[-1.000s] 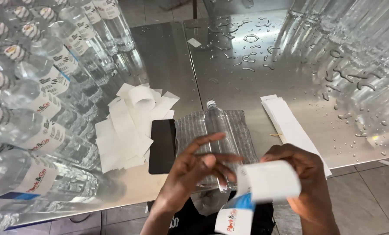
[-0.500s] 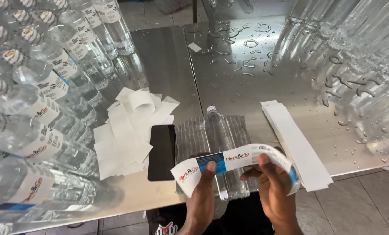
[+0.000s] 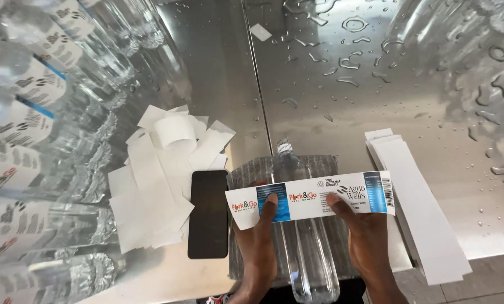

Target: Manually applying adhesive labels to clear plastic water bottles at a workstation.

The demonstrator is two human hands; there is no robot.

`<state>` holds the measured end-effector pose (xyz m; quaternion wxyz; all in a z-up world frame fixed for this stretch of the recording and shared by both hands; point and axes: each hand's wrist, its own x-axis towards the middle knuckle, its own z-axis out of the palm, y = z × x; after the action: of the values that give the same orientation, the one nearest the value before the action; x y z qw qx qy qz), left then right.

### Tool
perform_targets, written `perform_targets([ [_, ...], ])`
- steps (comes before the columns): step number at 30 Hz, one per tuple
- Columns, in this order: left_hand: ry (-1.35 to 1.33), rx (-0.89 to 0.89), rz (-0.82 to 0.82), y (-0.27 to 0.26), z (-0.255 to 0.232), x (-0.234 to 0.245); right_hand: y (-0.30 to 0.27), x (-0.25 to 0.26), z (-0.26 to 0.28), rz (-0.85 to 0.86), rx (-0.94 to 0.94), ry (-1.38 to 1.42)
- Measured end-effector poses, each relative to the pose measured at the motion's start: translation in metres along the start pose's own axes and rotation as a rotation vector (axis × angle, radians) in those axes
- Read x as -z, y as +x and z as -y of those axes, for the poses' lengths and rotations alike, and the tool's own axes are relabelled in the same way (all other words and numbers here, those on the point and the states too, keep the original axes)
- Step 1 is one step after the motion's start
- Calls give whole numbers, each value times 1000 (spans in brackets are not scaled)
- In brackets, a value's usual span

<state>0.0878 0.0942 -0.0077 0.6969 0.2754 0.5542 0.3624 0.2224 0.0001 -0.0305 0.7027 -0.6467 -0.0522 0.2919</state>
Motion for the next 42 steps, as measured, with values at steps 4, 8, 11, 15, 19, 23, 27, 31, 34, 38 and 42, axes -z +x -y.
perform_targets([
  [4, 4, 10, 26, 19, 6, -4, 18, -6, -4, 14, -92, 29],
  [8, -2, 54, -26, 26, -1, -11, 26, -13, -1, -7, -183, 13],
  [11, 35, 157, -77, 33, -4, -13, 30, -19, -1, -46, -215, 19],
  [15, 26, 49, -8, 39, 5, -10, 28, -31, 14, -151, -347, -28],
  [19, -21, 49, -23, 42, 8, -12, 33, -24, 7, -139, -347, -16],
  [23, -33, 21, -12, 44, 12, -12, 34, -27, 8, -144, -349, -7],
  [27, -14, 57, -35, 45, 10, -14, 36, -25, 4, -137, -338, 21],
  [31, -52, -13, 2, 48, 18, -10, 35, -28, 8, -141, -347, 8],
  [34, -37, -4, -3, 47, 16, -12, 35, -21, -3, -120, -312, 10],
  [38, 10, -58, 38, 48, 18, -12, 35, -21, -3, -123, -297, -28],
  [42, 91, -77, 21, 46, 22, -15, 35, -20, 7, -110, -603, -681],
])
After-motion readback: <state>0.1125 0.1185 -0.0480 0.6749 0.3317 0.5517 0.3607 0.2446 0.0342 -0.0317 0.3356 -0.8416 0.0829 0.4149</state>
